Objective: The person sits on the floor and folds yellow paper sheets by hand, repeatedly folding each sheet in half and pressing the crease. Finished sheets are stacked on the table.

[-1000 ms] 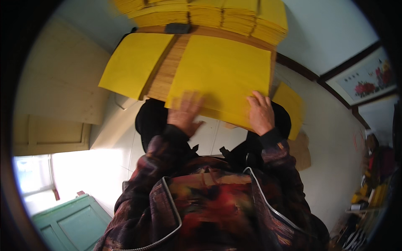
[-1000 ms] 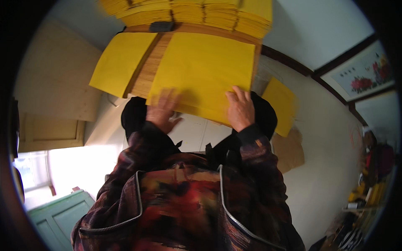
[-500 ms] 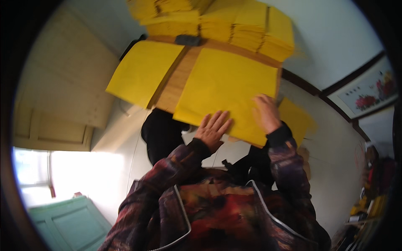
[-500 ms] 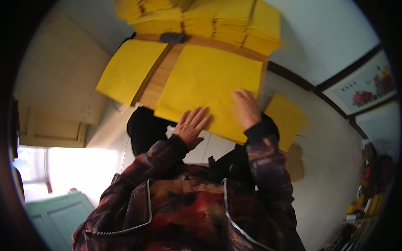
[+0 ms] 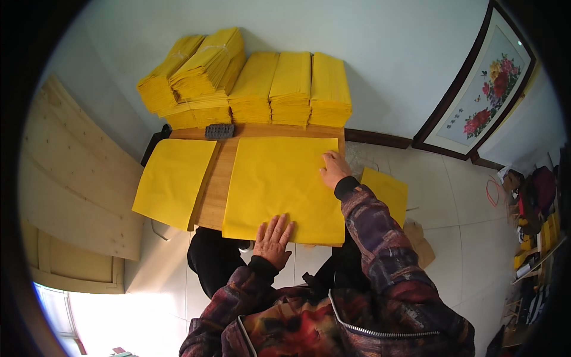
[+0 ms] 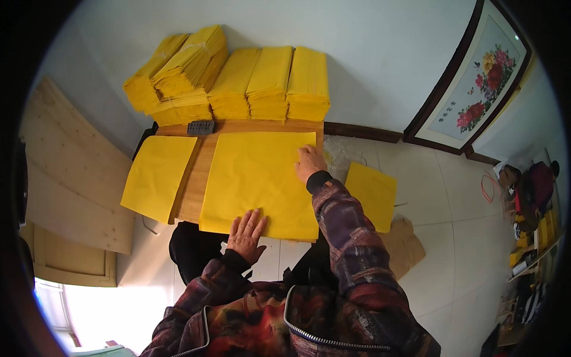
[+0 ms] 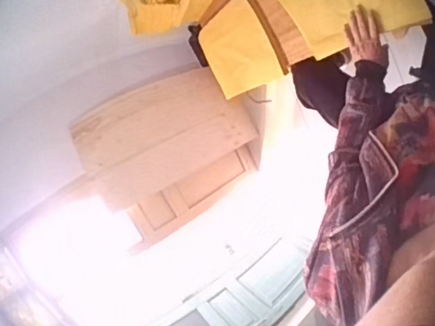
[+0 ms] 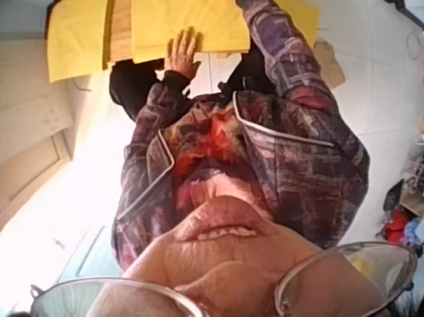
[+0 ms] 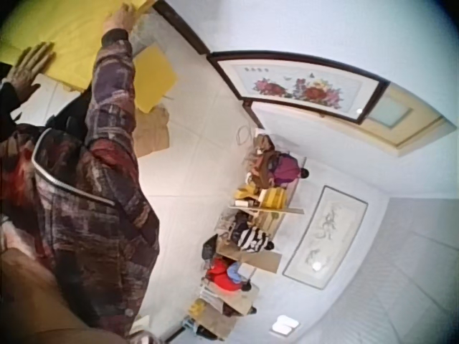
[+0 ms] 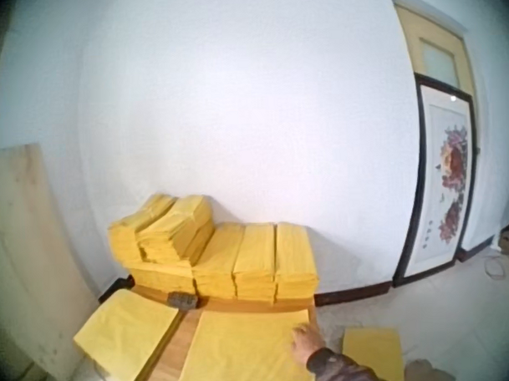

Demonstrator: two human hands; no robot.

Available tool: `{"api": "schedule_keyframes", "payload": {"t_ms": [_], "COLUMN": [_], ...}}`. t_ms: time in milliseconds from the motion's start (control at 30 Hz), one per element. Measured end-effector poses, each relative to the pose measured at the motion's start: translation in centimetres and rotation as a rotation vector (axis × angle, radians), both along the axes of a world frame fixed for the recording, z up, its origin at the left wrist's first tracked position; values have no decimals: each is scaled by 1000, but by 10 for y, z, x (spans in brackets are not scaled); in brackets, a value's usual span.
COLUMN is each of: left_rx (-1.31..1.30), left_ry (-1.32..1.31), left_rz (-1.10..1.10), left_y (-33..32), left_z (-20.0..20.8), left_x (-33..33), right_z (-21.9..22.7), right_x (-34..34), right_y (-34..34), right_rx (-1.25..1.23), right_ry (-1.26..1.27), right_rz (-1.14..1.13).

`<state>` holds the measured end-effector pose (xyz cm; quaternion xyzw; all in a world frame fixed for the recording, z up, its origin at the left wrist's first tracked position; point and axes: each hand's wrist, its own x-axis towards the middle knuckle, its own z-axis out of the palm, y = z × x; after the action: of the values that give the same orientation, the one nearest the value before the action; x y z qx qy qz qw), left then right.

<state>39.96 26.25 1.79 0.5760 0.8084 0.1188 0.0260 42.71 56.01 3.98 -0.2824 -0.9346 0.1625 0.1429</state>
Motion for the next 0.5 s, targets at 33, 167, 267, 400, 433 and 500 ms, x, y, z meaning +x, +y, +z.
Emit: {"api": "schedule_keyframes", "payload": {"t_ms": [33,167,267,400,433,500], "left_rx": [13,39,131,178,206,178], "left_ry": [6,29,61,59,103,95], "left_rz": [0,-3,-4,7,-8,-18], "left_y": [0,2,5,8,8,6], "left_z": [-1,0,0,0,0,0], "left_x": [0,-4,-9,-12,-13,-15], "right_z": [2,9,13,15,16,17], "right_x": [5,49,91,124,128,134], "right_y": [-6,-52,-86,-110,-112,-115], "right_rx": [-1,-68,-43,-40,-40,-55], "right_ry": [-1,113,199,78,81,34], "right_rz": [-12,182,238,255,277,302]}}
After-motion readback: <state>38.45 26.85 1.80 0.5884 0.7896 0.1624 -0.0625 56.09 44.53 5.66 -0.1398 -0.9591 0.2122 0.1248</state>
